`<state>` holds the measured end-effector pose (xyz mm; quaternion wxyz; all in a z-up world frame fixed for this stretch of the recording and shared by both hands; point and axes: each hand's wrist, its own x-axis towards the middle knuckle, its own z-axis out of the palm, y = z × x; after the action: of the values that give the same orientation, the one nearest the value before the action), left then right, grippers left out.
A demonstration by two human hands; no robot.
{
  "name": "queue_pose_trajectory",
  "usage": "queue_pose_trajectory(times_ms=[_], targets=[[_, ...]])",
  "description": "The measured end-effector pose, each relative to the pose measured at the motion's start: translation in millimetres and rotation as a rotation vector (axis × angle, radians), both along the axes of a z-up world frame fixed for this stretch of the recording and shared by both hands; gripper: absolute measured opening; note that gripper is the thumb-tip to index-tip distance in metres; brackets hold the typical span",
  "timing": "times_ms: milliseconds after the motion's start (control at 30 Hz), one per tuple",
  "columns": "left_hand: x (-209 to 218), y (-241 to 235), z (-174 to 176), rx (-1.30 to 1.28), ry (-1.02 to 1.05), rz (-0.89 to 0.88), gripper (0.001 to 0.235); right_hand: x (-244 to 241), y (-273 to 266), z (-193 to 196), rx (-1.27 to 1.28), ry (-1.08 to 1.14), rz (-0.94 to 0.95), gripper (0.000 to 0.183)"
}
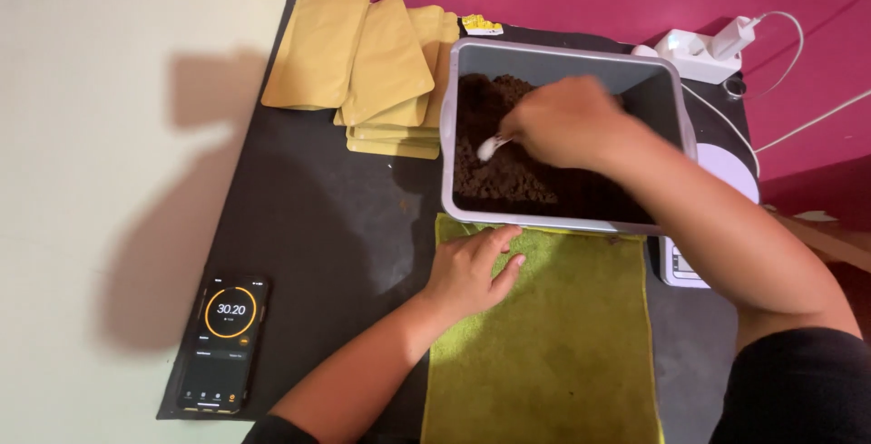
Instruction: A person fills a coffee bag with ground coffee from a bin and uses a spoon to reach a specific weight on a digital scale.
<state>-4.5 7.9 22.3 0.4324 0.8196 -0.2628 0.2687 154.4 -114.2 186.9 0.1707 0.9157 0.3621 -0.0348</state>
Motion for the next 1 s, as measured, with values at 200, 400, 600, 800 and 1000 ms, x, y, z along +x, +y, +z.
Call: queue_pose_trajectory(times_ms=[200, 400, 600, 800, 1000], targets=[[2, -2, -2, -0.006, -0.014, 0.010, 0.034, -30, -9, -17, 0.022, 0.045, 0.197, 0.018], [0, -1, 6, -0.021, 0.008, -0.006, 0.032, -38, -17, 11, -0.104, 0.030, 0.043, 0.019], [0, -2, -2, 0.016, 0.013, 0.010, 0.035, -19, -46, 45, -0.135, -0.047, -0.069, 0.020], [1, -4, -12, 0.014, 0.036, -0.005, 0.035, -13, -63, 68, -0.151, 0.046, -0.326, 0.031], [1, -3, -7, 0.022, 0.037, -0.013, 0.033, 17, -84, 41, -0.143, 0.066, -0.397, 0.030]])
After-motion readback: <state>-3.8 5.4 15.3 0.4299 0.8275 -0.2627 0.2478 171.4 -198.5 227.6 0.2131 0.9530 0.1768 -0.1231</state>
